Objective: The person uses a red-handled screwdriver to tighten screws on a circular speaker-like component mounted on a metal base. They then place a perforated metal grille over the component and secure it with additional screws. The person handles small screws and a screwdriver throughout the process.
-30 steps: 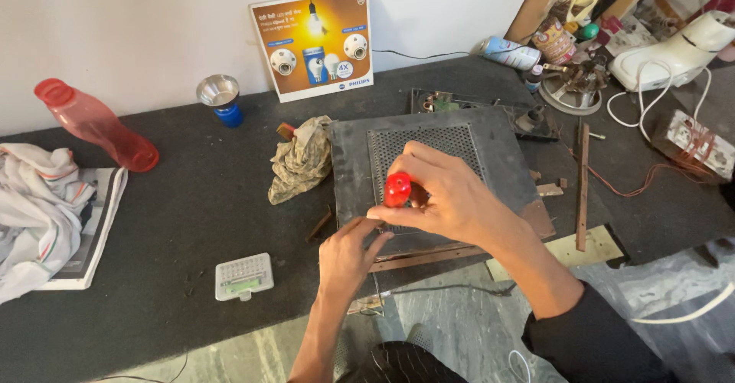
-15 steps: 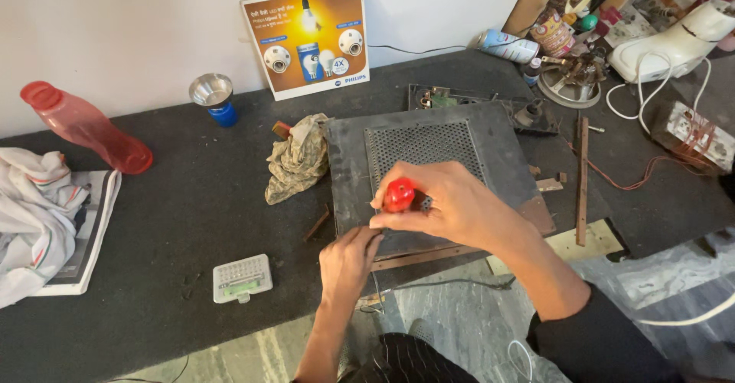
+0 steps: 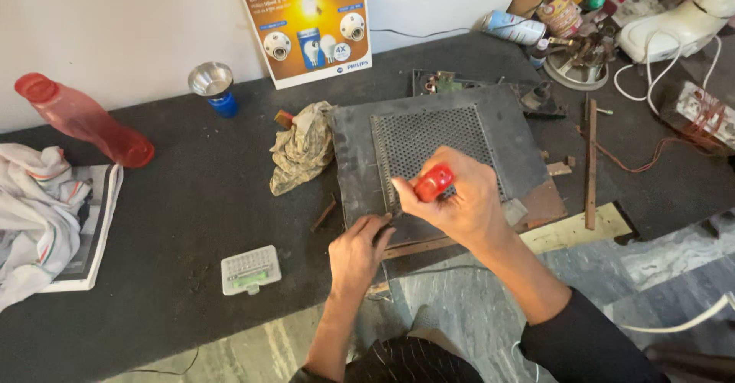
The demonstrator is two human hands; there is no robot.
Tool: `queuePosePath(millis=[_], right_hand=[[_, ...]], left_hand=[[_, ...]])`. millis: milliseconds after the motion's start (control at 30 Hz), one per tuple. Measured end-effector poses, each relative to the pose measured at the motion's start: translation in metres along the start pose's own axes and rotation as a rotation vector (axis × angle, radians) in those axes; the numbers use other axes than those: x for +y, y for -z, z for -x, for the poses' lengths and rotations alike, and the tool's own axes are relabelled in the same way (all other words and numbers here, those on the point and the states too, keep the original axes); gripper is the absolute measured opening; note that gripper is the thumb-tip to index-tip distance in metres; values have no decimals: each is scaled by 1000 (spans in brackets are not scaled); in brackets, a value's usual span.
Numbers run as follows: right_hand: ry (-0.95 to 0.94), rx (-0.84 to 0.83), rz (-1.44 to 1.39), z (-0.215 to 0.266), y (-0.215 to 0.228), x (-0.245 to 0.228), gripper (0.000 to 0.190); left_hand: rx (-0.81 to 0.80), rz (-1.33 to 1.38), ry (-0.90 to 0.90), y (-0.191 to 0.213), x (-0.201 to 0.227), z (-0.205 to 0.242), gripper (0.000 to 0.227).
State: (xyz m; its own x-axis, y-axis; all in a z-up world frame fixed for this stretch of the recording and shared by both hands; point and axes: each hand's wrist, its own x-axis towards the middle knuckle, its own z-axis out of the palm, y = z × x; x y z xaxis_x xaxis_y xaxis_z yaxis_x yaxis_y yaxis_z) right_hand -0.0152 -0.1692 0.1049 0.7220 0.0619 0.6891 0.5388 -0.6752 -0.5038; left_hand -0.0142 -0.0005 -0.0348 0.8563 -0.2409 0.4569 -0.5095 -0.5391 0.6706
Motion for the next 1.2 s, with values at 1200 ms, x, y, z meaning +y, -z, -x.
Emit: queuePosePath(millis=[1200], right_hand=[[-445, 191, -586, 11, -41, -29, 25]], left_hand=[[1, 38, 71, -2, 4, -10, 16]])
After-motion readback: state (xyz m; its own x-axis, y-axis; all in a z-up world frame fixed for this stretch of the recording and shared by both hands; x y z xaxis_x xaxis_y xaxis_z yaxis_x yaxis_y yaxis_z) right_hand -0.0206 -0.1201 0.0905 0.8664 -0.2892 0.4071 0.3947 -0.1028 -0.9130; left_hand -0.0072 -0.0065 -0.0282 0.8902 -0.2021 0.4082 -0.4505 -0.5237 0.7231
